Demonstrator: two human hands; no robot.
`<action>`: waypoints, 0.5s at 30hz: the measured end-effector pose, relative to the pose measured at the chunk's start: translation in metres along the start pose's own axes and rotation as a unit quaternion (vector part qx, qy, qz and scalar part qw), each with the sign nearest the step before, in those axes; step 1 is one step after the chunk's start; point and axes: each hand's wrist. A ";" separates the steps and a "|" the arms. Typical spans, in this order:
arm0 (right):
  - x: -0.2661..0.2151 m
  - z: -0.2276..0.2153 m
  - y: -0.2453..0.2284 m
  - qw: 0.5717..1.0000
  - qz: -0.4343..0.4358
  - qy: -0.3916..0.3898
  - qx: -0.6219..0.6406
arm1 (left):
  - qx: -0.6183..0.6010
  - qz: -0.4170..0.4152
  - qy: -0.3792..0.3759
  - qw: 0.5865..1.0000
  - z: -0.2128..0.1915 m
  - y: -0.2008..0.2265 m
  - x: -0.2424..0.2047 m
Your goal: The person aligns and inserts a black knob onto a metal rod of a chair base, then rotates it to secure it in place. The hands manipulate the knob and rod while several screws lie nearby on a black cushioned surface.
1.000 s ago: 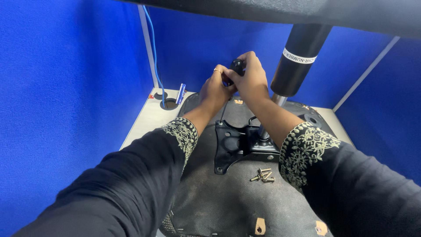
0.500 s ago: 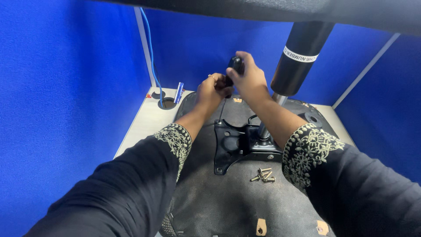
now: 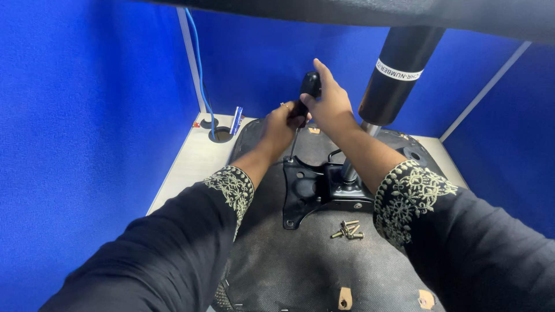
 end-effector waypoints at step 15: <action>-0.006 0.021 0.014 0.996 -0.010 0.088 -0.028 | 0.040 -0.057 0.035 0.997 0.002 -0.003 0.001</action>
Point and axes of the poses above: each hand's wrist, its own x-axis towards the middle knuckle, its own z-axis out of the palm, y = z × x, and after that the axes turned 15 degrees about z, right-handed
